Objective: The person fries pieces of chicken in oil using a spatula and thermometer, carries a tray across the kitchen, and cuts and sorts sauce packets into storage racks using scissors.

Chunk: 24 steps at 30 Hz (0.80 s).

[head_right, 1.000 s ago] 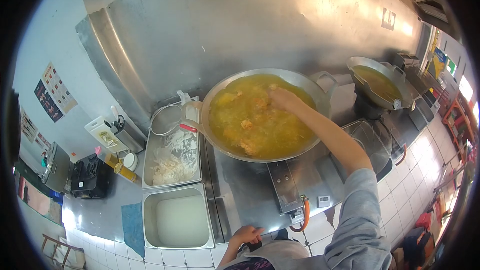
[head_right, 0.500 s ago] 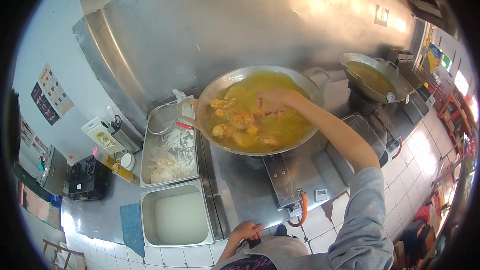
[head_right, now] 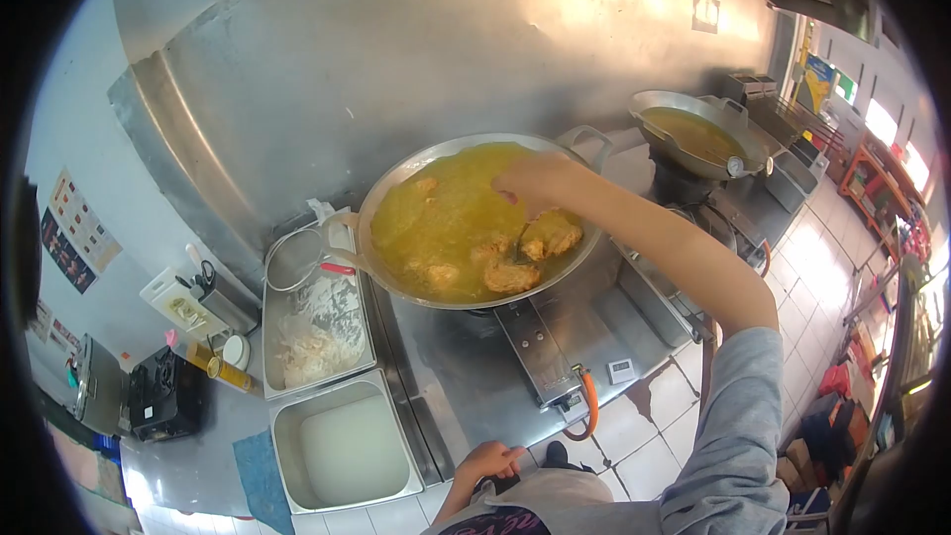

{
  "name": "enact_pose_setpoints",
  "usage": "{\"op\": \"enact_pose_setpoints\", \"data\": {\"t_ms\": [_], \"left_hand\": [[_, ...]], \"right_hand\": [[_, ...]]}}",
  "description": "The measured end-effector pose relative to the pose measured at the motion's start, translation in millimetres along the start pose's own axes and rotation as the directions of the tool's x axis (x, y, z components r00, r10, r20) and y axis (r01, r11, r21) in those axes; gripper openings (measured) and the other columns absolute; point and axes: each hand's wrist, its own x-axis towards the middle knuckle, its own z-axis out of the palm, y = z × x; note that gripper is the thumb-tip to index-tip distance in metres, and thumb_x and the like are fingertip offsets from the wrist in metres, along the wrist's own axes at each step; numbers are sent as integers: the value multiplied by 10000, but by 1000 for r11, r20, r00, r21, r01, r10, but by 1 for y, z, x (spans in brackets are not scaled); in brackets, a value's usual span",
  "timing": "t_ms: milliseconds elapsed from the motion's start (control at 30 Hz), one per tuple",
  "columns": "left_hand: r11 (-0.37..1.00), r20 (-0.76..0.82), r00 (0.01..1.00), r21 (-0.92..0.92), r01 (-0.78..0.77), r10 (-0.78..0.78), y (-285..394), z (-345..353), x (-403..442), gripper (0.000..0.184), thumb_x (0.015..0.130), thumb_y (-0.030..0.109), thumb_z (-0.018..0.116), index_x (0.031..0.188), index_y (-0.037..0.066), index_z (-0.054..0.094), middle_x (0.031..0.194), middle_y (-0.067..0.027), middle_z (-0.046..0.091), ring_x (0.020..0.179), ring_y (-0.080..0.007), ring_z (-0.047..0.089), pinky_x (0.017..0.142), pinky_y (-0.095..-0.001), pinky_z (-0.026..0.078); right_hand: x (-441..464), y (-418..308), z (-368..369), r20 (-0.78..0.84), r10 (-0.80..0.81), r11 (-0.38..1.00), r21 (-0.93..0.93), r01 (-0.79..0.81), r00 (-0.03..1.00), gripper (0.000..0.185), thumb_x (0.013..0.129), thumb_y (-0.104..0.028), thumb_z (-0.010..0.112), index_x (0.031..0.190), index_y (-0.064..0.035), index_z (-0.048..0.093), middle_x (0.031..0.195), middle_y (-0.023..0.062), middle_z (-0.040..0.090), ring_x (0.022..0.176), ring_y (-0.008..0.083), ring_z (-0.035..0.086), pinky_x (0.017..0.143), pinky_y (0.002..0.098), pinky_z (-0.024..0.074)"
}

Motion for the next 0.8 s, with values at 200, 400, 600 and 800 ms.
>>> {"op": "enact_pose_setpoints", "data": {"t_ms": [200, 400, 600, 800], "left_hand": [[999, 92, 996, 40, -22, 19, -6, 9, 16, 554, 920, 528, 473, 850, 32, 709, 756, -86, 696, 650, -169, 661, 649, -286, 512], [992, 211, 976, 93, -84, 63, -4, 17, 27, 583, 921, 539, 460, 861, 14, 705, 747, -81, 691, 629, -159, 642, 632, -279, 511], [978, 245, 967, 171, -115, 71, 6, 22, 40, 561, 925, 525, 465, 856, 24, 707, 759, -79, 697, 632, -160, 647, 639, -285, 511], [975, -102, 973, 104, -195, 205, 19, 30, 42, 455, 938, 460, 466, 913, 78, 711, 737, -56, 698, 624, -159, 654, 657, -289, 509]], "right_hand": [[-34, -19, 1, -412, -207, 868, -497, -28, 887, 370, 729, -121, 659, 1084, -199, 591, 673, 59, 613, 626, 256, 640, 533, 372, 507], [-66, -8, 8, -524, -111, 851, -489, -192, 844, 327, 773, -135, 600, 1093, -202, 598, 653, 37, 614, 633, 235, 661, 526, 369, 529], [-94, 30, 37, -605, 50, 954, -206, -217, 794, 335, 774, -147, 633, 1104, -161, 579, 670, 100, 623, 614, 291, 640, 549, 411, 520], [-182, 90, 72, -678, 388, 869, 495, -2, 624, 270, 795, -160, 649, 1034, -83, 549, 737, 137, 652, 653, 313, 631, 590, 412, 475]]}}
